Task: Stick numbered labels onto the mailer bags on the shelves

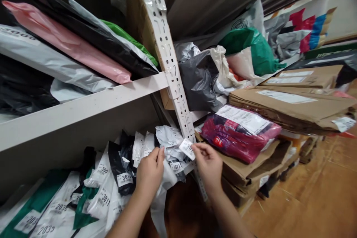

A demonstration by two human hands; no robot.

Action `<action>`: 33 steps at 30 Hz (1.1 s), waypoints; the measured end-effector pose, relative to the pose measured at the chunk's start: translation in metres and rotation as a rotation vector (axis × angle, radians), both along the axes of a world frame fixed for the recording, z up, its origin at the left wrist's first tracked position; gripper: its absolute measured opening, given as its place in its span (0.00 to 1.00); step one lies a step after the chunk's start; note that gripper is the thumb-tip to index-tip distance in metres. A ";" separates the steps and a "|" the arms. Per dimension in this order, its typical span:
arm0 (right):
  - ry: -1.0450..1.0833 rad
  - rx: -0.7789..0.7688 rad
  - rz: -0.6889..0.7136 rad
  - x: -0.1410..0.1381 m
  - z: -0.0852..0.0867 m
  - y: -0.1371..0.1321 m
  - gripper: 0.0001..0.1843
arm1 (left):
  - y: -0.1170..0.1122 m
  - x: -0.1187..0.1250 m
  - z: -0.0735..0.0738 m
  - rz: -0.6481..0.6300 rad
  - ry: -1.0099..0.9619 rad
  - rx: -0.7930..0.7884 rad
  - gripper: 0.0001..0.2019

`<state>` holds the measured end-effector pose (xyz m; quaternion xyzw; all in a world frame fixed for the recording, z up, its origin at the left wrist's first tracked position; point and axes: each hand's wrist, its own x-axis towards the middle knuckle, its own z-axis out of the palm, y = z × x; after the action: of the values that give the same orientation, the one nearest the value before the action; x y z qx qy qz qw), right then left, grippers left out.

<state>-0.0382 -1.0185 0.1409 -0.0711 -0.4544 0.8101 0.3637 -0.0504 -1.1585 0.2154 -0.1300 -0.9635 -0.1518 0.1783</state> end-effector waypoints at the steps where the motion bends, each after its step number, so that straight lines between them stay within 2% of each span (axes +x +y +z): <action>1: 0.005 -0.010 0.000 0.000 0.005 0.007 0.14 | 0.000 -0.003 0.002 0.044 -0.034 -0.054 0.18; 4: 0.057 0.034 0.114 -0.003 0.019 0.014 0.18 | 0.006 -0.015 0.005 0.127 -0.100 -0.249 0.19; 6: 0.060 0.152 0.120 -0.009 0.023 0.007 0.15 | 0.009 -0.023 0.001 0.148 -0.093 -0.327 0.12; 11: -0.002 0.518 -0.119 -0.031 0.019 -0.016 0.10 | 0.004 -0.020 -0.018 0.150 0.000 -0.319 0.09; 15: -0.080 0.747 -0.121 -0.048 0.016 -0.023 0.11 | -0.004 -0.013 -0.032 0.159 0.038 -0.325 0.09; 18: -0.219 0.893 -0.157 -0.051 0.014 -0.030 0.11 | -0.004 -0.011 -0.036 0.167 0.041 -0.340 0.10; 21: -0.314 1.013 -0.325 -0.048 0.013 -0.039 0.13 | -0.003 -0.012 -0.037 0.166 0.037 -0.345 0.09; 23: -0.286 1.095 -0.415 -0.045 0.011 -0.041 0.15 | -0.003 -0.011 -0.037 0.169 0.038 -0.348 0.09; 26: -0.044 1.281 -0.317 -0.044 0.002 -0.037 0.15 | -0.003 -0.011 -0.037 0.167 0.045 -0.350 0.09; 28: 0.095 1.338 -0.236 -0.044 -0.011 -0.032 0.18 | -0.004 -0.012 -0.038 0.149 0.053 -0.349 0.09; 33: 0.226 1.257 -0.335 -0.049 -0.049 -0.024 0.26 | -0.004 -0.015 -0.035 0.115 0.082 -0.273 0.09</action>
<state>-0.0870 -1.0427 0.0916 0.1704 -0.7826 0.3256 0.5024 -0.0653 -1.1624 0.1807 -0.1037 -0.9729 -0.0032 0.2068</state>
